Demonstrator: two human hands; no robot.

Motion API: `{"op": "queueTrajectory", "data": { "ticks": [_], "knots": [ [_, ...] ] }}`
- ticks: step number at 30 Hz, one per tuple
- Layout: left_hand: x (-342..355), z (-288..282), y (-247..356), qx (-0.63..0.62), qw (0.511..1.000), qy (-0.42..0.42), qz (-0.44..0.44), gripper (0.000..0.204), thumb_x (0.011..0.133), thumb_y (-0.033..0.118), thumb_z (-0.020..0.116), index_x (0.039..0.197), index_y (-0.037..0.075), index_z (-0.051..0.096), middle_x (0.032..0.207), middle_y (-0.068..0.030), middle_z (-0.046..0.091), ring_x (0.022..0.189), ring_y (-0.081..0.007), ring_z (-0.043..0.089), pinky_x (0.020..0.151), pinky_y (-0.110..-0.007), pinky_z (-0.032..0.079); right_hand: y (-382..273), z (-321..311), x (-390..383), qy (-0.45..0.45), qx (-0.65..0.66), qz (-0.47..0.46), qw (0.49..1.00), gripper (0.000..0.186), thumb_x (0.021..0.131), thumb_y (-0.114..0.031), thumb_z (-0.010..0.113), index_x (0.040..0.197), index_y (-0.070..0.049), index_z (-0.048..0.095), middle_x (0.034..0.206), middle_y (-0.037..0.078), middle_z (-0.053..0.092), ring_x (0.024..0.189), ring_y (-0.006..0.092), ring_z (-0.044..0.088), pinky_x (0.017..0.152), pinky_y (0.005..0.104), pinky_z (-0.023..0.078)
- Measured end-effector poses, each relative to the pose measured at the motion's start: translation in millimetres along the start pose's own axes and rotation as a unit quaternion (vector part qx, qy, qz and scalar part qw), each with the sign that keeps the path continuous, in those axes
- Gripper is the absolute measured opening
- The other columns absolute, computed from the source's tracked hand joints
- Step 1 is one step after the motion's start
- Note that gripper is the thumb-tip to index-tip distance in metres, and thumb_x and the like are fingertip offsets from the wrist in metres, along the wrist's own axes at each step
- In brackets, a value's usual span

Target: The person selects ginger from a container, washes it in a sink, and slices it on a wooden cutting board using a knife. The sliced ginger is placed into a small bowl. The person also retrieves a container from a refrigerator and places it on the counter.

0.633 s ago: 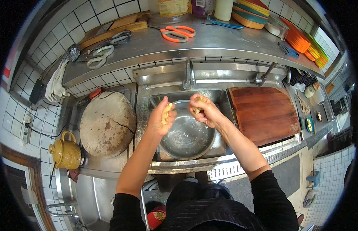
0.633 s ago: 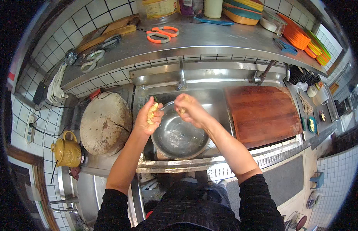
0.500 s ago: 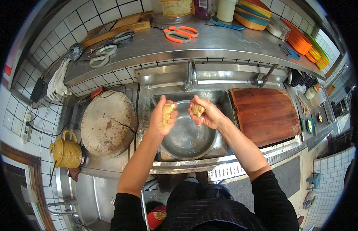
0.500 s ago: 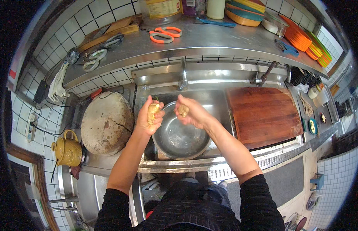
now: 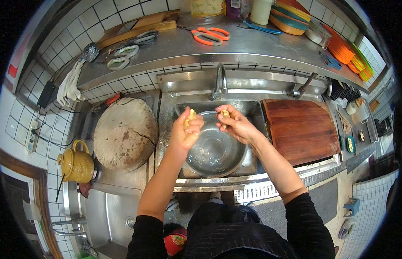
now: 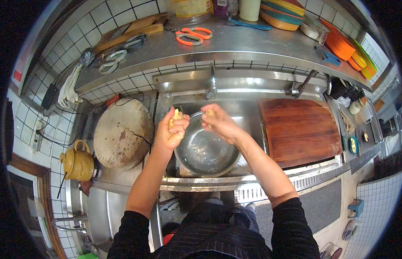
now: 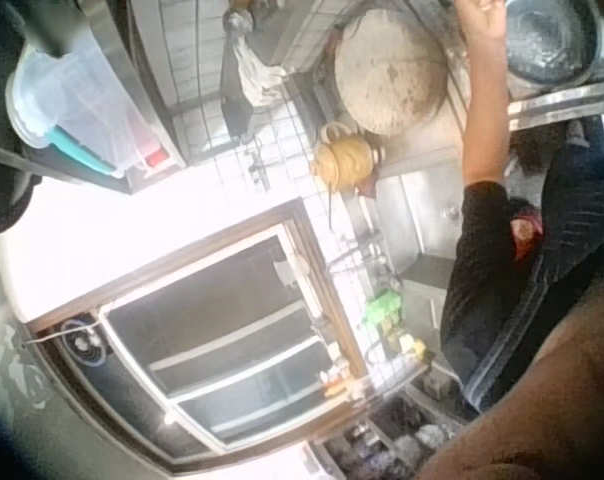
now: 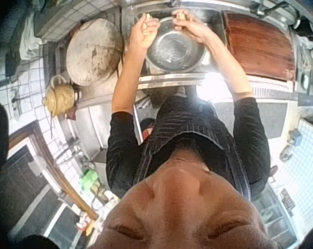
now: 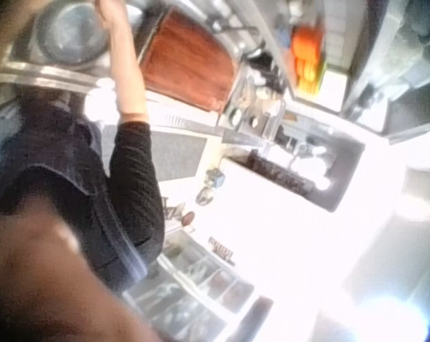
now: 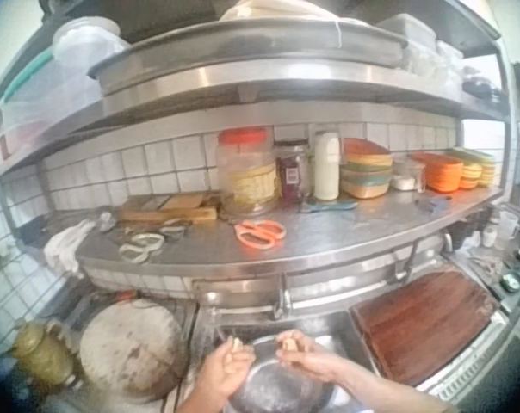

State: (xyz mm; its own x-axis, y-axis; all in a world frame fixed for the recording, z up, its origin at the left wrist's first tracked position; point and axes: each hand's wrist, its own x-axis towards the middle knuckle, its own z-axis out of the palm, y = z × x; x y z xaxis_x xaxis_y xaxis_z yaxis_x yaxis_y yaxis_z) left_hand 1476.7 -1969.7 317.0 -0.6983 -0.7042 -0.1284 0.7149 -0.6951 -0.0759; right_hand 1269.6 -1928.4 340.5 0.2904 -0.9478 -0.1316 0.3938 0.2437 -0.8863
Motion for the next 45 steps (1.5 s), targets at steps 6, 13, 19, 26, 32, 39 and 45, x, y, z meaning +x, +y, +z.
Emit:
{"op": "queueTrajectory", "data": {
  "ticks": [6, 13, 19, 26, 32, 39, 45],
  "knots": [
    [-3, -3, -4, 0.040, 0.998, -0.039, -0.014, 0.039, 0.093, 0.033, 0.052, 0.089, -0.005, 0.054, 0.089, -0.0124, 0.048, 0.061, -0.0136, 0.046, 0.047, -0.025, 0.041, 2, 4, -2, -0.018, -0.132, -0.014, 0.991, 0.017, 0.087, -0.021, 0.065, 0.089, -0.007, 0.054, 0.080, 0.000, 0.054, 0.072, 0.0087, 0.053, 0.061, 0.0239, 0.046],
    [0, 26, -37, 0.146, 0.975, 0.083, 0.147, 0.029, 0.092, 0.033, 0.054, 0.089, 0.004, 0.055, 0.087, -0.0097, 0.059, 0.078, -0.0206, 0.056, 0.076, -0.035, 0.047, -9, 40, -4, 0.033, -0.378, -0.320, 0.868, 0.013, 0.075, -0.012, 0.073, 0.080, -0.005, 0.063, 0.082, 0.007, 0.060, 0.072, 0.0205, 0.060, 0.068, 0.0312, 0.048],
    [7, 18, -36, 0.255, 0.942, 0.056, 0.213, 0.023, 0.093, 0.028, 0.054, 0.095, 0.005, 0.056, 0.093, -0.0080, 0.060, 0.090, -0.0206, 0.058, 0.082, -0.036, 0.048, -24, 58, -17, 0.058, -0.445, -0.262, 0.854, 0.014, 0.073, -0.014, 0.073, 0.082, -0.006, 0.065, 0.078, 0.010, 0.062, 0.072, 0.0267, 0.062, 0.067, 0.0339, 0.049],
    [12, 19, -48, 0.413, 0.843, 0.029, 0.344, 0.018, 0.090, 0.018, 0.059, 0.102, 0.009, 0.048, 0.099, -0.0031, 0.053, 0.088, -0.0130, 0.053, 0.078, -0.029, 0.045, -22, 54, -16, 0.068, -0.372, -0.141, 0.915, 0.015, 0.073, -0.010, 0.074, 0.079, -0.003, 0.062, 0.076, 0.001, 0.061, 0.071, 0.0066, 0.054, 0.064, 0.0240, 0.046],
    [12, 19, -56, 0.393, 0.847, 0.002, 0.358, 0.018, 0.090, 0.017, 0.058, 0.102, 0.007, 0.048, 0.099, -0.0040, 0.053, 0.088, -0.0135, 0.052, 0.078, -0.029, 0.044, -11, 46, -12, 0.065, -0.295, -0.118, 0.946, 0.015, 0.071, -0.008, 0.072, 0.080, -0.002, 0.062, 0.078, 0.001, 0.062, 0.073, 0.0066, 0.055, 0.066, 0.0233, 0.046],
    [17, 18, -61, 0.333, 0.888, -0.009, 0.317, 0.014, 0.091, 0.017, 0.055, 0.099, 0.007, 0.049, 0.096, -0.0047, 0.052, 0.082, -0.0155, 0.052, 0.072, -0.029, 0.045, -4, 33, -12, 0.053, -0.203, -0.119, 0.971, 0.015, 0.070, -0.008, 0.071, 0.079, -0.001, 0.063, 0.077, 0.003, 0.063, 0.072, 0.0080, 0.057, 0.067, 0.0238, 0.047],
    [16, 9, -60, 0.362, 0.876, 0.012, 0.318, 0.018, 0.090, 0.016, 0.059, 0.102, 0.006, 0.050, 0.098, -0.0045, 0.055, 0.085, -0.0160, 0.055, 0.077, -0.030, 0.047, -5, 32, -15, 0.048, -0.248, -0.112, 0.961, 0.012, 0.071, -0.008, 0.072, 0.076, -0.001, 0.063, 0.075, 0.002, 0.064, 0.072, 0.0070, 0.056, 0.068, 0.0233, 0.047]
  ]
}}
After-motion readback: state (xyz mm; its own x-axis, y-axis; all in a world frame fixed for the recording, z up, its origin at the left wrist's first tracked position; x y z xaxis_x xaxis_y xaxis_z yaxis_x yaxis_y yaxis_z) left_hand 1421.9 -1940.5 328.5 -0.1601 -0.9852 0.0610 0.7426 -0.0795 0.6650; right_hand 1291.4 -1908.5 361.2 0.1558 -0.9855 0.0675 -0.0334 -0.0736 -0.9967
